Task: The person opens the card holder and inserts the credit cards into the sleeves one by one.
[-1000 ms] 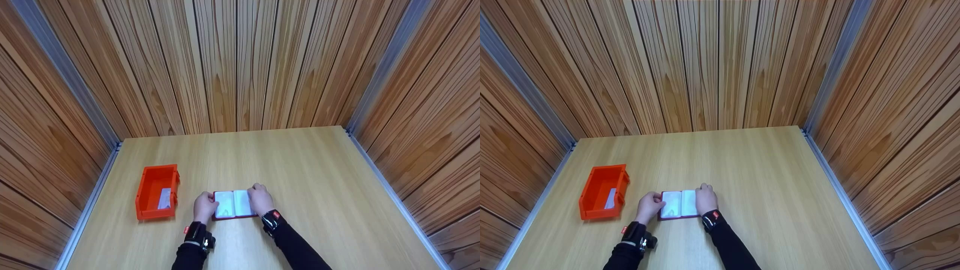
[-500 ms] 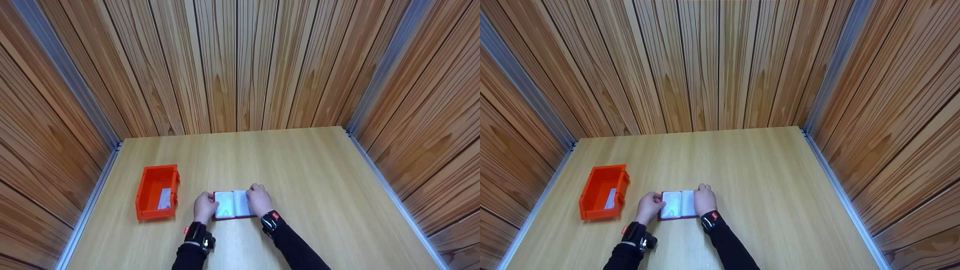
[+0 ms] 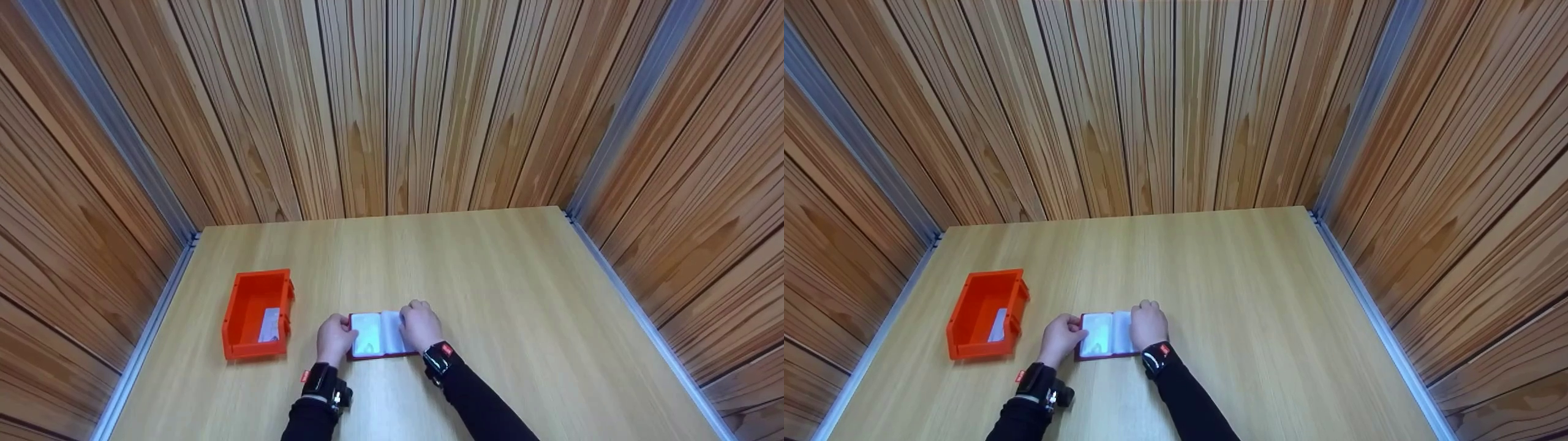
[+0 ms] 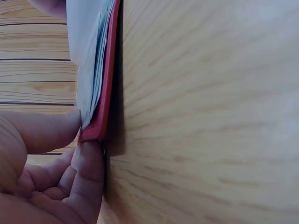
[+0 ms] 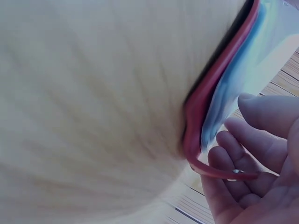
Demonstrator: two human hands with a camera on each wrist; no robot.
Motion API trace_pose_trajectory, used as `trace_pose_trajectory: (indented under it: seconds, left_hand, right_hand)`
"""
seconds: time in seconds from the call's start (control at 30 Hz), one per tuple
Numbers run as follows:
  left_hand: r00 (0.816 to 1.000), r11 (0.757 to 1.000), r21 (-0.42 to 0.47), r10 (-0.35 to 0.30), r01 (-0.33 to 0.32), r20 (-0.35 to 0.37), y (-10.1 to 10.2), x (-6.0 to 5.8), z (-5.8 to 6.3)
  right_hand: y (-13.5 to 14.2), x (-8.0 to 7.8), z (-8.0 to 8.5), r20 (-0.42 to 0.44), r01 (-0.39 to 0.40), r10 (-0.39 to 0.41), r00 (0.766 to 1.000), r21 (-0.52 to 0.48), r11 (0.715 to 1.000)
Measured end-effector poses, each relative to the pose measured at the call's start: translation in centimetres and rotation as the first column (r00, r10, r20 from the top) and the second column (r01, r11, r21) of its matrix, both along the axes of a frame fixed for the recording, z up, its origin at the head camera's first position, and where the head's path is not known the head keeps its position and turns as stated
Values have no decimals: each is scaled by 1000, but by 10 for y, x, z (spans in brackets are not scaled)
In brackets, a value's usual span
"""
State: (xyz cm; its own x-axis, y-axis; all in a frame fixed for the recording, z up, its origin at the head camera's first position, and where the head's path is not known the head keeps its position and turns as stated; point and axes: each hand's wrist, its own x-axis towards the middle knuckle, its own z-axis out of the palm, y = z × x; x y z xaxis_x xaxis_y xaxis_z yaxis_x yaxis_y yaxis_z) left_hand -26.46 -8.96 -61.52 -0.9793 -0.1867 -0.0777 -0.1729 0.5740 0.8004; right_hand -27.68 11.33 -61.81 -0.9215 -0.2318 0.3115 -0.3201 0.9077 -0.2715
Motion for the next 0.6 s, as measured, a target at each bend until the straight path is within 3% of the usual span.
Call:
trace_pose_trajectory:
  seconds: [0.27,0.6]
  left_hand:
    - [1000,1000,-2,2,-2,19,1,-1,0]
    - [1000,1000,-16,-3,3,-4,0,-1,-2]
  right_hand:
    - [-4,-8,5,110,62,-65,992,32,998]
    - [-5,-10,8,163,69,-80,983,72,995]
